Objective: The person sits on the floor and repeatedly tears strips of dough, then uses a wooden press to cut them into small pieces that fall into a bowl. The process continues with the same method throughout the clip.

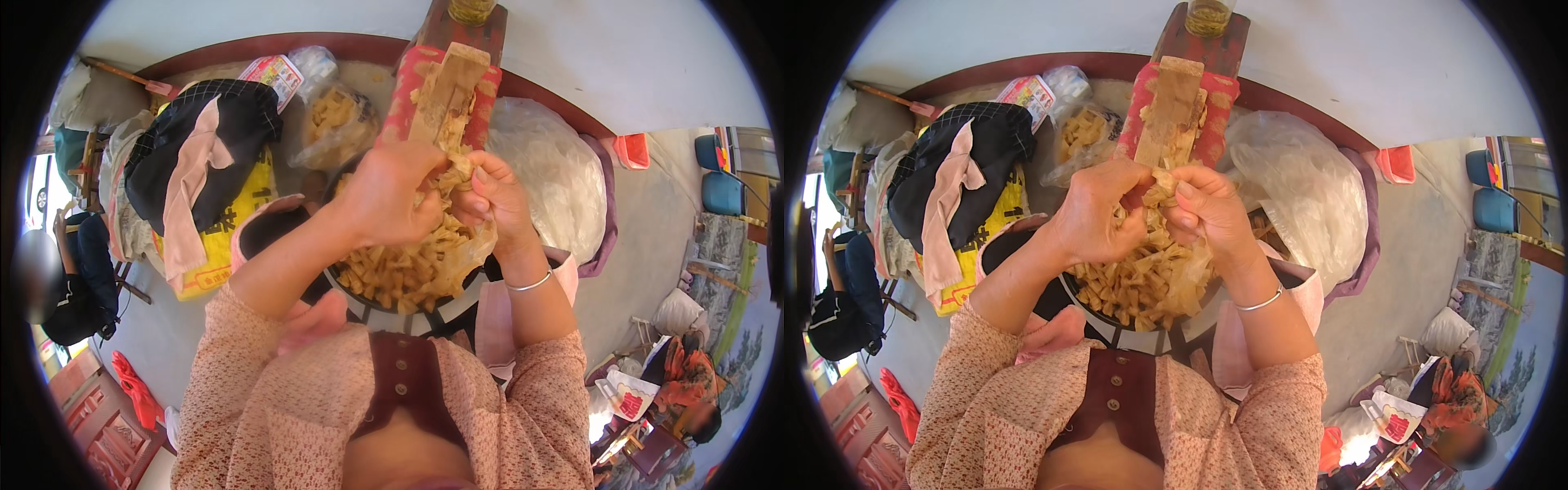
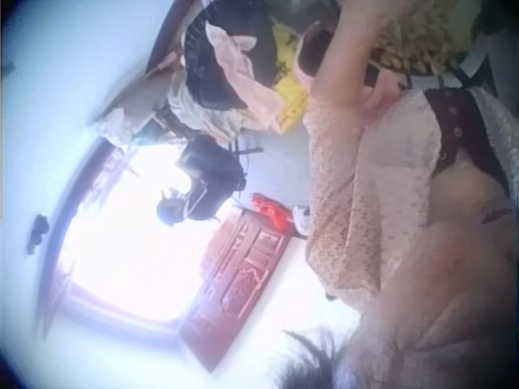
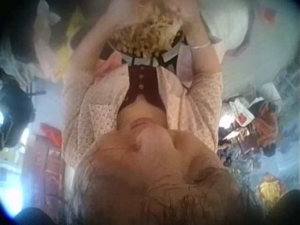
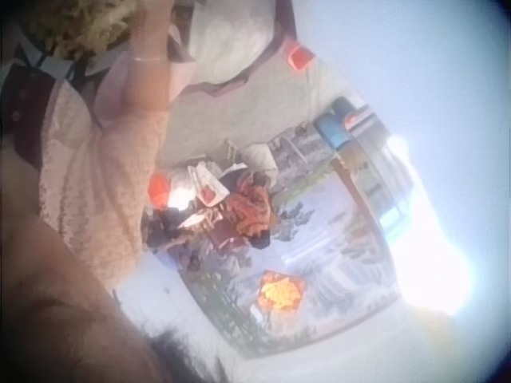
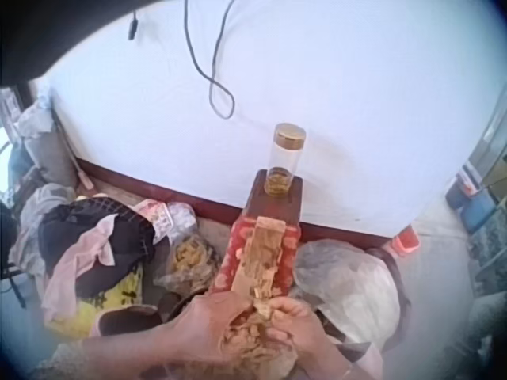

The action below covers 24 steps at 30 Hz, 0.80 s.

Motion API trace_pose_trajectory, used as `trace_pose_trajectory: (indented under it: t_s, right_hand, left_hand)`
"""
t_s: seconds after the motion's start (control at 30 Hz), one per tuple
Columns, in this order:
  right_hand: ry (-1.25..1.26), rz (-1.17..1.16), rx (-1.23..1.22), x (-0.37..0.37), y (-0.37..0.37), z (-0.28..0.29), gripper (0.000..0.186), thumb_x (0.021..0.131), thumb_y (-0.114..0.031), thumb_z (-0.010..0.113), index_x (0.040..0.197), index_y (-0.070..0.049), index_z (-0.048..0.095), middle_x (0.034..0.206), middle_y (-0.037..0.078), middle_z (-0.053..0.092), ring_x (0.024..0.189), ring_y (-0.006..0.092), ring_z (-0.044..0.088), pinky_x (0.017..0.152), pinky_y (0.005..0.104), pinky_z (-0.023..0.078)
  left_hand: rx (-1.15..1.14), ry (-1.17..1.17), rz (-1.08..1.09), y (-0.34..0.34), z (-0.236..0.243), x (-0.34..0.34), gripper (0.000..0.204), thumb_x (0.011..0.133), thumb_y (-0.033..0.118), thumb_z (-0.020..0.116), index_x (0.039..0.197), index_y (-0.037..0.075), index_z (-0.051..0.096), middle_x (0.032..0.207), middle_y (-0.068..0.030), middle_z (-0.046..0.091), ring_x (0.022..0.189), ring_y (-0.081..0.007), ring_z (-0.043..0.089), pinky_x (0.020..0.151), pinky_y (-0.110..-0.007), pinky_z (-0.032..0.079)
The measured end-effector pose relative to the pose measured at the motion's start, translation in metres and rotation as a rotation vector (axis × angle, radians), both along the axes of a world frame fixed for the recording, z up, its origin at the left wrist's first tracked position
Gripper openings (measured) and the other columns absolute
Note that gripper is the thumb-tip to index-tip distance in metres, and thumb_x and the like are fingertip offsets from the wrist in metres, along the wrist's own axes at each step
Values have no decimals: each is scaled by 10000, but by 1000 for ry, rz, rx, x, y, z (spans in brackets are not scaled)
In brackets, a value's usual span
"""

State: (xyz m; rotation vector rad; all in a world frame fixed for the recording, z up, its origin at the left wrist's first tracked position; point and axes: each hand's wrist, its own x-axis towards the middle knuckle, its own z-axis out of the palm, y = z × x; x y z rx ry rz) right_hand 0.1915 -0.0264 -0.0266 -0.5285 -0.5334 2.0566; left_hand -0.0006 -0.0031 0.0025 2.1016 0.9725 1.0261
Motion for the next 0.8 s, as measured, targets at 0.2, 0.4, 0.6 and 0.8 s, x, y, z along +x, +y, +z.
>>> trace_pose_trajectory:
  t_s: [0.2,0.4,0.6,0.8]
  right_hand:
    - [-277,-51,85,-13,-3,-2,171,942,-187,576,1022,-40,611,646,-9,504,488,50,397,422,194,305]
    - [-275,-24,131,-9,-3,22,203,918,-196,611,944,5,598,628,-24,497,518,44,427,455,190,320]
    - [-745,-33,636,19,-2,29,208,896,-174,627,822,19,640,607,-20,532,533,36,451,468,199,343]
    - [-653,51,217,18,-3,15,246,908,-196,619,795,22,630,567,-36,481,492,38,405,440,209,313]
  left_hand:
    - [-167,87,-103,7,7,-7,313,796,157,718,615,8,510,492,-58,454,429,-164,461,423,-292,353]
    - [-1267,-531,-392,12,12,-15,384,877,145,629,542,48,468,457,2,418,359,-89,383,336,-247,249]
    - [-1266,-688,-515,3,12,-27,387,891,175,590,549,45,465,468,-14,431,357,-82,382,348,-239,256]
    - [-207,156,-212,25,11,-31,365,889,313,599,688,21,514,594,-73,540,519,-217,535,484,-328,400]
